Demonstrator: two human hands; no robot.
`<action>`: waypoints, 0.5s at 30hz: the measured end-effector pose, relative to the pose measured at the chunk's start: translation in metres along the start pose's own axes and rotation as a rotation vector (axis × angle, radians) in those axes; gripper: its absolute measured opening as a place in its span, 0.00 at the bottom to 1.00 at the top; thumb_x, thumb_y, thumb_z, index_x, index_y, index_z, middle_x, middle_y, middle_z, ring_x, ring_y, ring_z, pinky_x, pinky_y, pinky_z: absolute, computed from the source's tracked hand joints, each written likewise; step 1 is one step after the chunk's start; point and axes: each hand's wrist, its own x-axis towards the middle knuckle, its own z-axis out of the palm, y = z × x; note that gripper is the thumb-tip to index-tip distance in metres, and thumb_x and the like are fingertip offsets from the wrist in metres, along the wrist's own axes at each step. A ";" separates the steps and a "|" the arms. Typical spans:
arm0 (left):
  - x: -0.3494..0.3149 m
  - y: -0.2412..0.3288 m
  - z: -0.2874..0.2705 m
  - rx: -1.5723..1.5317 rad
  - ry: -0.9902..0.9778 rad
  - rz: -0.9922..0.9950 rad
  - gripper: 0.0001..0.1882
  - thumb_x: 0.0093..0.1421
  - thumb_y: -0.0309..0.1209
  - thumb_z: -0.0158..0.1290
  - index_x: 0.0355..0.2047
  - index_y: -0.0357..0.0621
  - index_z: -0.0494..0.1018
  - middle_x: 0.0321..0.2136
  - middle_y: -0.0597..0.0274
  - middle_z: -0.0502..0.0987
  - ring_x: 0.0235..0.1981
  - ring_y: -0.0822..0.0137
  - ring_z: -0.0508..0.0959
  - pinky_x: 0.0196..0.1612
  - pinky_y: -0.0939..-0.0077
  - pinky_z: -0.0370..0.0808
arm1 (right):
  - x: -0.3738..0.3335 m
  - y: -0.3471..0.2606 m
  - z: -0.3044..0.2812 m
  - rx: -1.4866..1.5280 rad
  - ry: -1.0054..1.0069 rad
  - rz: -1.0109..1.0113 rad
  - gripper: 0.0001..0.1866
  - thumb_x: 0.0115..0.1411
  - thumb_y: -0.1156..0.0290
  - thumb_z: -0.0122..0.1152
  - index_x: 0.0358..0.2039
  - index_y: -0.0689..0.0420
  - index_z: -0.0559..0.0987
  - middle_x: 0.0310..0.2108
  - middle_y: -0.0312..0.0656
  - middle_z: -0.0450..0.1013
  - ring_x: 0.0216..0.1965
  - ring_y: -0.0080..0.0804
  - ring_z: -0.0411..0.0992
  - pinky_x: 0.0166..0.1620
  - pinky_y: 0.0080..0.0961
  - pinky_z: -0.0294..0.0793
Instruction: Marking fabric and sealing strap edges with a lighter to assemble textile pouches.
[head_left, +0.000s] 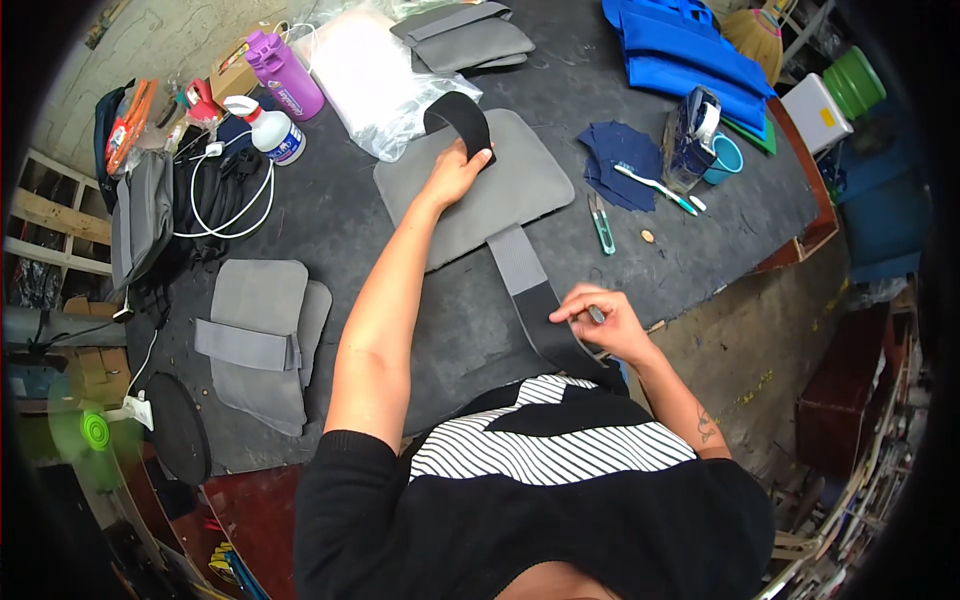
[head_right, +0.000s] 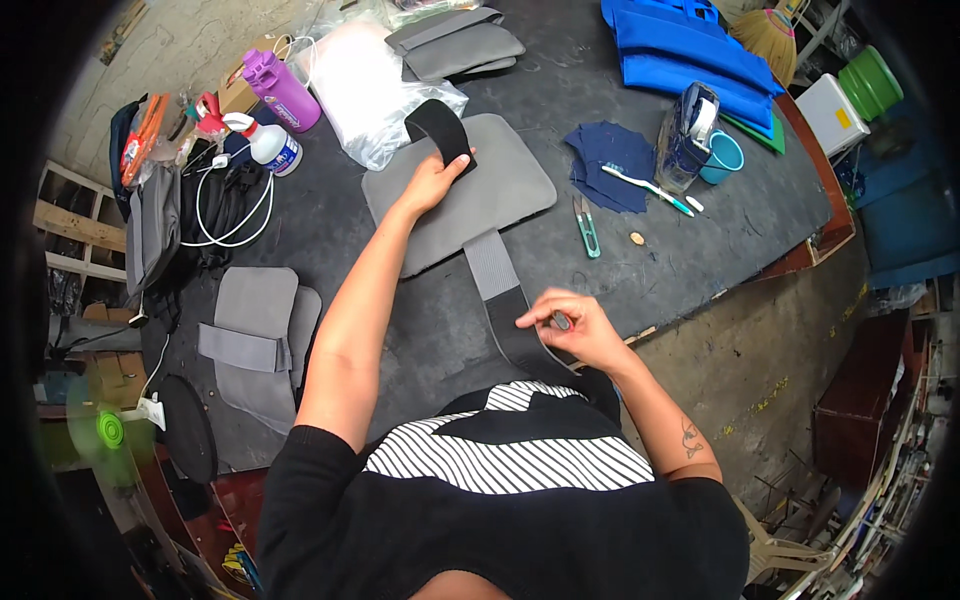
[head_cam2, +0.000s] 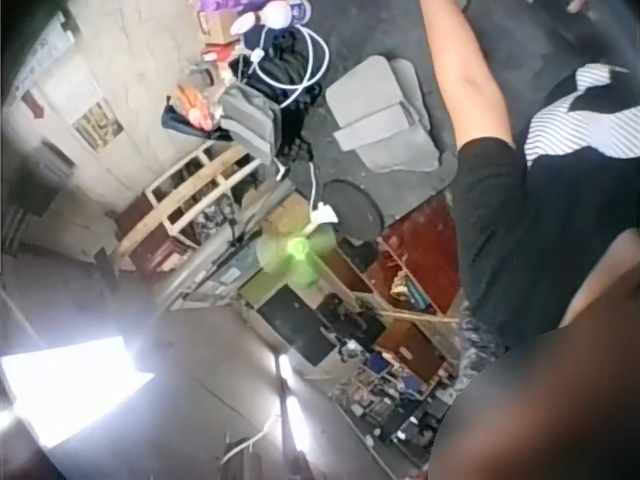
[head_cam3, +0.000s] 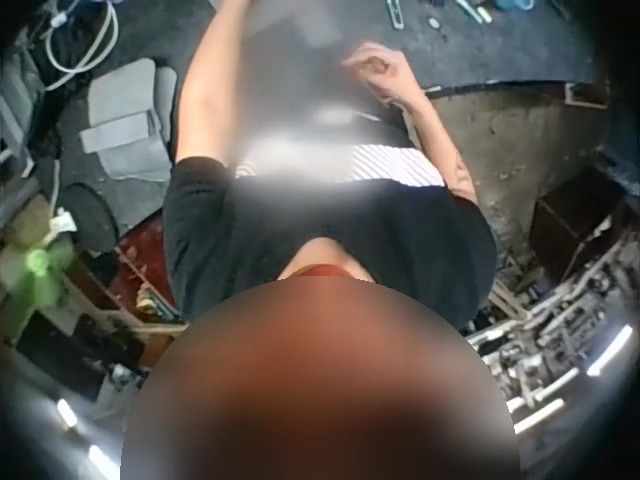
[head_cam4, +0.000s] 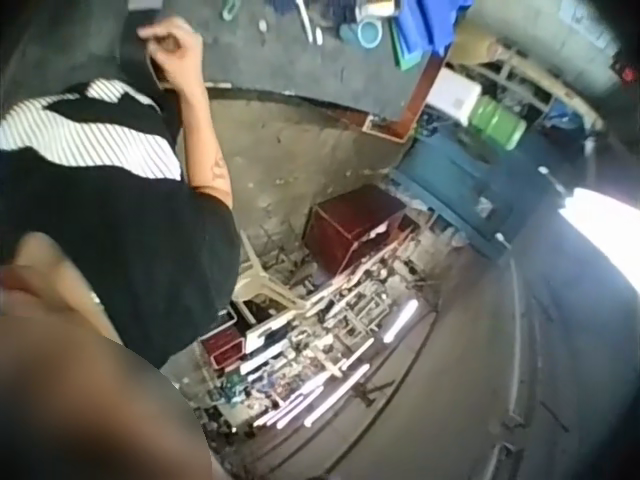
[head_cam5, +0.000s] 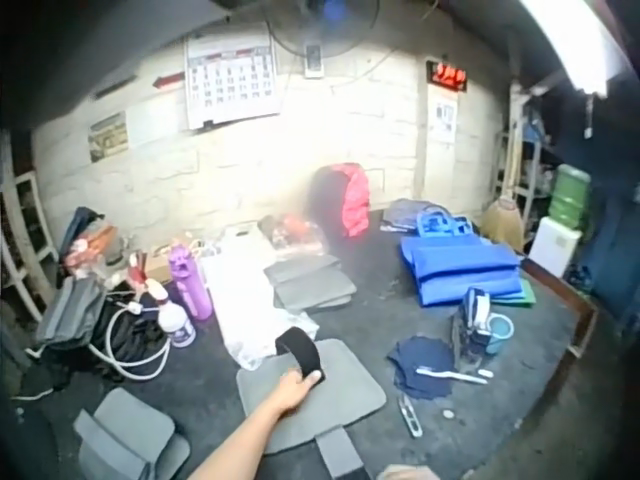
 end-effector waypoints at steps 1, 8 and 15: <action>0.001 -0.004 -0.003 -0.129 0.028 -0.081 0.18 0.61 0.39 0.48 0.47 0.43 0.73 0.42 0.50 0.76 0.45 0.56 0.75 0.50 0.67 0.68 | 0.009 0.001 -0.001 -0.074 0.037 -0.125 0.17 0.44 0.88 0.56 0.33 0.57 0.82 0.28 0.34 0.67 0.32 0.22 0.65 0.39 0.18 0.64; -0.026 0.059 -0.021 -0.923 0.273 -0.185 0.20 0.61 0.38 0.49 0.47 0.34 0.72 0.38 0.61 0.76 0.39 0.71 0.75 0.45 0.78 0.70 | 0.087 -0.026 -0.005 -0.010 0.339 -0.430 0.05 0.55 0.78 0.55 0.33 0.61 0.73 0.35 0.37 0.70 0.24 0.15 0.61 0.27 0.13 0.60; -0.060 0.061 0.000 -1.222 0.202 -0.314 0.21 0.62 0.37 0.45 0.49 0.34 0.69 0.34 0.58 0.75 0.32 0.68 0.77 0.37 0.75 0.75 | 0.134 -0.042 -0.004 0.289 0.243 -0.211 0.05 0.59 0.75 0.57 0.31 0.55 0.69 0.21 0.27 0.62 0.17 0.11 0.55 0.20 0.13 0.51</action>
